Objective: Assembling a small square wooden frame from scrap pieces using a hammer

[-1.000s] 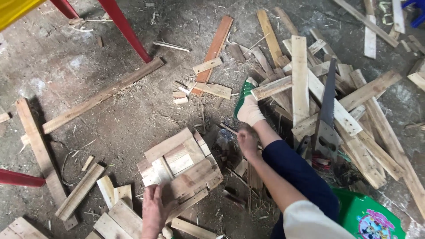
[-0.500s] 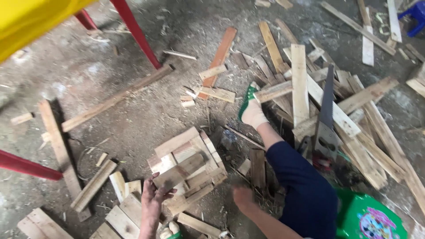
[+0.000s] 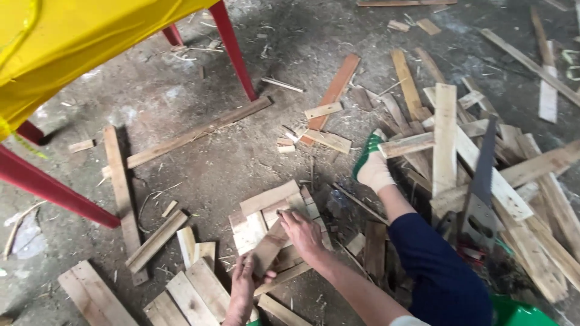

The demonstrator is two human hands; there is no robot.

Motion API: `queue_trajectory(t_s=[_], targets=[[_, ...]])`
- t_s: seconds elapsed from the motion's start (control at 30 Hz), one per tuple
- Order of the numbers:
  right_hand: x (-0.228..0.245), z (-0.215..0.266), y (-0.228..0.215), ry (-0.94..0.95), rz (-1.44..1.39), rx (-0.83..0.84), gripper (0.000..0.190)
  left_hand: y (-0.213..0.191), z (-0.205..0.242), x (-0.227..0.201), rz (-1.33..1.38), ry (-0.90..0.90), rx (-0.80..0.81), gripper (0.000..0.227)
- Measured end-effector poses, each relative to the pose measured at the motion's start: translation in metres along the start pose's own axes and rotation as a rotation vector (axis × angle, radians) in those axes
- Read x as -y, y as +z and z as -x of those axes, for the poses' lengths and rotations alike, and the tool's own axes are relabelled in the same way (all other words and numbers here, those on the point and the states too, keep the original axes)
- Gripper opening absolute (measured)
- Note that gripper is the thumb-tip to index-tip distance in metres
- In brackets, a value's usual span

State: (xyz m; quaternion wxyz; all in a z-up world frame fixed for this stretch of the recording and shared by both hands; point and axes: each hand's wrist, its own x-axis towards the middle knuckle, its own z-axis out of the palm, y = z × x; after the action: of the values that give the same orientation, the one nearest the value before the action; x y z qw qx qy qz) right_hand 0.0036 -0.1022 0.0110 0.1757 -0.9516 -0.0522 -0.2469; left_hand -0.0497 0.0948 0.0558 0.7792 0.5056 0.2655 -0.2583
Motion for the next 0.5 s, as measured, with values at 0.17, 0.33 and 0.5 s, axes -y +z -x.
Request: queue_trajectory(t_s=[0.17, 0.33, 0.5], targets=[[0.041, 0.005, 0.016, -0.146, 0.045, -0.176, 0.011, 0.003, 0.002, -0.003, 0.087, -0.105, -0.06, 0.049], [0.074, 0.073, 0.038, -0.304, -0.155, 0.063, 0.017, 0.0, 0.003, 0.004, 0.149, -0.127, -0.076, 0.074], [0.026, 0.023, 0.019, -0.293, -0.043, 0.22, 0.028, 0.004, 0.002, 0.005, 0.199, -0.118, 0.066, 0.053]])
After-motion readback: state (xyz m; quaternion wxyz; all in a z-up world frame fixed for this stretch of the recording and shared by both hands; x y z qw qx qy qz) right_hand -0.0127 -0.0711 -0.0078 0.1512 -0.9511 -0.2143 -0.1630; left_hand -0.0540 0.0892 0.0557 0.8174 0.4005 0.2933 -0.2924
